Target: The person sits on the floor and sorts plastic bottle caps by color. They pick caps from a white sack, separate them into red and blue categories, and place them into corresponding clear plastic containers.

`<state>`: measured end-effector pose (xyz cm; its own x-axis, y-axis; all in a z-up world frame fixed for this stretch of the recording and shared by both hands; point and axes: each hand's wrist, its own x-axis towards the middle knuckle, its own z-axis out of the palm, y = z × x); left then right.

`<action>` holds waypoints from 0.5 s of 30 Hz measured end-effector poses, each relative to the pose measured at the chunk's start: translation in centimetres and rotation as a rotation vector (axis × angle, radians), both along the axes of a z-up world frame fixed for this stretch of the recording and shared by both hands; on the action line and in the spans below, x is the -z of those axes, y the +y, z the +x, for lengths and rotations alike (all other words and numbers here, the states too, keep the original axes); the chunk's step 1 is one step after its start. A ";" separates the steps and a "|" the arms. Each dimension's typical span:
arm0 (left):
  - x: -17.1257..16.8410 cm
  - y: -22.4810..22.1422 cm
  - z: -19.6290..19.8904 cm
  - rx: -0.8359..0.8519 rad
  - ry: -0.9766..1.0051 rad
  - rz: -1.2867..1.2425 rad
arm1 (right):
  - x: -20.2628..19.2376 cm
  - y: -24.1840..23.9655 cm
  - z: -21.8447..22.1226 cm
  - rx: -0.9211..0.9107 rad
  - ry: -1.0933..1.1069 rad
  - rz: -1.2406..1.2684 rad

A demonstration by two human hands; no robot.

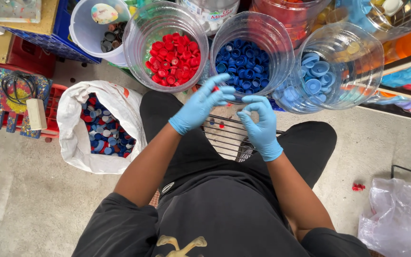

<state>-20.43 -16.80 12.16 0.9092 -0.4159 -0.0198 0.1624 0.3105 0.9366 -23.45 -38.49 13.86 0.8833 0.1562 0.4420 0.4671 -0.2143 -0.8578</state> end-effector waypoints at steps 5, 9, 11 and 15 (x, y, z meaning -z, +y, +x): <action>-0.7 5.5 4.5 -0.333 -0.284 0.386 | 0.2 0.5 -0.4 -0.033 0.066 0.148; -5.0 8.3 6.0 -0.346 -0.249 0.734 | -1.0 0.7 -0.3 -0.119 0.088 0.124; -6.2 9.8 6.6 -0.231 -0.147 0.957 | -1.0 0.7 0.3 -0.082 0.065 0.093; -5.5 13.8 6.2 -0.400 -0.252 0.918 | -4.7 1.8 4.5 -0.073 -0.014 0.024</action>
